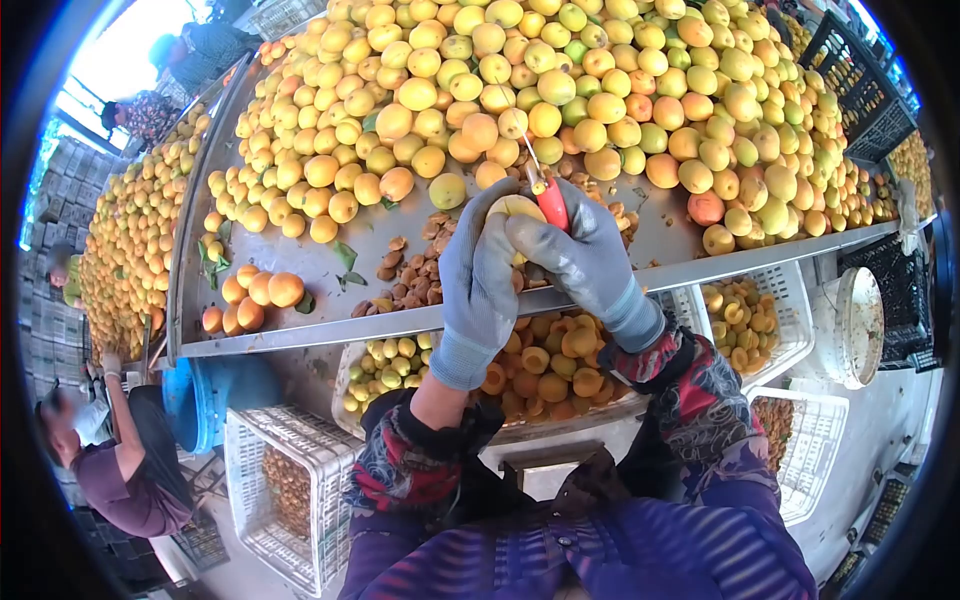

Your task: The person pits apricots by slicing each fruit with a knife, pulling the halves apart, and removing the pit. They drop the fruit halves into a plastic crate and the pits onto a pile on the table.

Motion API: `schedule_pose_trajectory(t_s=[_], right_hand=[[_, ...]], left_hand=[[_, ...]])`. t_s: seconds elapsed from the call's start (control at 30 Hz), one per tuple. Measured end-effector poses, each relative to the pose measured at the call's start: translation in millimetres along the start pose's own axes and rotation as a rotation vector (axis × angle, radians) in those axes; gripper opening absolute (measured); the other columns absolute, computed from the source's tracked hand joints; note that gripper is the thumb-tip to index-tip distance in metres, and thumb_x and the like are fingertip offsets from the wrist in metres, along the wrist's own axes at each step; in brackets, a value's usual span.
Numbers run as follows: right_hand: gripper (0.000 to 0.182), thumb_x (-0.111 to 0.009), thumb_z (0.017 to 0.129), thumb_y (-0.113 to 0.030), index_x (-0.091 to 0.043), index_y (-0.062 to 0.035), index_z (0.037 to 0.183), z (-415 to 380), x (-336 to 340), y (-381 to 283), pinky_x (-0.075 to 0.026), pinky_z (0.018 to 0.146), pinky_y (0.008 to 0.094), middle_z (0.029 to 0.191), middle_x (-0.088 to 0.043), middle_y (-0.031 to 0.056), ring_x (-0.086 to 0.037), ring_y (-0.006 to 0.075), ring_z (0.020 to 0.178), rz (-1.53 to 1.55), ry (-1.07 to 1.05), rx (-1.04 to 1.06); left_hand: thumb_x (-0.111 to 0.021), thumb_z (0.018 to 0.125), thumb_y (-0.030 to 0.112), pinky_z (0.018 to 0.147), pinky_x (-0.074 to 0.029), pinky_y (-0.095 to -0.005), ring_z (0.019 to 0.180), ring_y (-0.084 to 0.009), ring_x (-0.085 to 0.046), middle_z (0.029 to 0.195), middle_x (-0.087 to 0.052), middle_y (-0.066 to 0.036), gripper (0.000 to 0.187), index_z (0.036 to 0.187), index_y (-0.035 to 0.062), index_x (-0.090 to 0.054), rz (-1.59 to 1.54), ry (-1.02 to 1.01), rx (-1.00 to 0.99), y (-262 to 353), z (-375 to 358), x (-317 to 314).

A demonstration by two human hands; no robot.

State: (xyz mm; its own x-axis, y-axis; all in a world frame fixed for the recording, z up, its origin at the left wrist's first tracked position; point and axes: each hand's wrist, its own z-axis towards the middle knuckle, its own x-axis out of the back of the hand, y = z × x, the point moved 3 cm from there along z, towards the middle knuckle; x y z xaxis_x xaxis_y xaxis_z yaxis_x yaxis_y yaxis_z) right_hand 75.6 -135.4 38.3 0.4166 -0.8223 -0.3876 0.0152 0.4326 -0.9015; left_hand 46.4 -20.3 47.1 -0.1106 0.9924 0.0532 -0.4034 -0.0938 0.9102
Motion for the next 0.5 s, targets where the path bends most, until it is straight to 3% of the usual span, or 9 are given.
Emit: schedule_pose_trajectory(t_s=[0.07,0.1,0.17,0.3,0.37,0.4,0.47,0.5], right_hand=[[0.022,-0.067,0.088,-0.017,-0.059,-0.0021,0.103,-1.5,-0.8,-1.4,-0.046,0.057,0.0183,0.086,-0.062,-0.0009,-0.054,0.0017,0.068,-0.05,0.037,-0.057],[0.022,-0.067,0.088,-0.017,-0.059,-0.0021,0.103,-1.7,-1.0,-0.3,-0.046,0.057,0.0183,0.086,-0.062,-0.0009,-0.054,0.0017,0.068,-0.051,0.035,-0.058],[0.021,-0.067,0.088,-0.016,-0.059,-0.0019,0.101,-2.2,-0.5,1.3,-0.047,0.056,0.0187,0.084,-0.062,0.0001,-0.055,0.0024,0.066,-0.069,0.043,-0.012],[0.021,-0.066,0.088,-0.016,-0.059,-0.0017,0.1,-3.9,-2.3,-1.9,-0.048,0.056,0.0191,0.083,-0.062,0.0001,-0.056,0.0026,0.066,-0.104,0.011,-0.044],[0.021,-0.067,0.087,-0.017,-0.059,-0.0017,0.1,-4.3,-3.4,-1.1,-0.049,0.059,0.0197,0.082,-0.062,0.0005,-0.057,0.003,0.069,-0.113,0.036,-0.034],[0.021,-0.067,0.087,-0.017,-0.059,-0.0017,0.1,-4.7,-4.0,-1.5,-0.049,0.059,0.0197,0.082,-0.062,0.0005,-0.057,0.003,0.069,-0.113,0.034,-0.037],[0.022,-0.067,0.087,-0.017,-0.059,-0.0016,0.1,-5.6,-3.7,-3.3,-0.049,0.059,0.0197,0.082,-0.062,0.0005,-0.057,0.003,0.069,-0.147,0.017,-0.043],[0.022,-0.067,0.087,-0.017,-0.059,-0.0016,0.1,-6.6,-1.8,-1.6,-0.049,0.059,0.0197,0.082,-0.062,0.0005,-0.057,0.003,0.069,-0.146,0.015,-0.046]], left_hand=[[-0.043,0.099,0.025,0.089,-0.043,-0.0279,0.097,-0.0142,-0.055,0.105,-0.061,-0.01,0.038,0.121,-0.0045,-0.051,-0.047,0.005,0.125,0.2,-1.7,-1.7],[-0.043,0.099,0.025,0.089,-0.043,-0.0279,0.097,-0.0142,-0.055,0.105,-0.061,-0.01,0.038,0.121,-0.0045,-0.051,-0.048,0.008,0.125,-0.7,-2.6,-1.0],[-0.043,0.099,0.025,0.089,-0.043,-0.0268,0.097,-0.0134,-0.055,0.106,-0.06,-0.008,0.036,0.119,-0.0034,-0.053,0.279,-0.007,-0.071,2.3,-4.7,-0.2],[-0.044,0.099,0.027,0.089,-0.043,-0.0262,0.099,-0.0122,-0.054,0.106,-0.06,-0.008,0.036,0.118,-0.0019,-0.054,0.18,0.052,0.029,0.0,-10.4,1.4],[-0.045,0.098,0.029,0.079,-0.045,-0.0254,0.089,-0.0091,-0.054,0.098,-0.061,-0.005,0.036,0.118,0.0002,-0.055,0.531,0.014,-0.233,4.3,-9.8,3.6],[-0.045,0.098,0.029,0.079,-0.045,-0.0254,0.089,-0.0091,-0.054,0.098,-0.061,-0.005,0.036,0.118,0.0002,-0.055,0.532,0.016,-0.23,4.9,-11.8,6.8],[-0.063,0.081,0.009,0.081,-0.049,-0.0359,0.095,-0.0294,-0.06,0.113,-0.06,-0.014,0.05,0.128,0.003,-0.047,0.464,-0.106,0.053,0.4,-14.7,9.3],[-0.063,0.081,0.009,0.081,-0.049,-0.0359,0.095,-0.0294,-0.06,0.113,-0.06,-0.014,0.05,0.128,0.003,-0.047,0.464,-0.104,0.055,4.5,-12.4,6.5]])
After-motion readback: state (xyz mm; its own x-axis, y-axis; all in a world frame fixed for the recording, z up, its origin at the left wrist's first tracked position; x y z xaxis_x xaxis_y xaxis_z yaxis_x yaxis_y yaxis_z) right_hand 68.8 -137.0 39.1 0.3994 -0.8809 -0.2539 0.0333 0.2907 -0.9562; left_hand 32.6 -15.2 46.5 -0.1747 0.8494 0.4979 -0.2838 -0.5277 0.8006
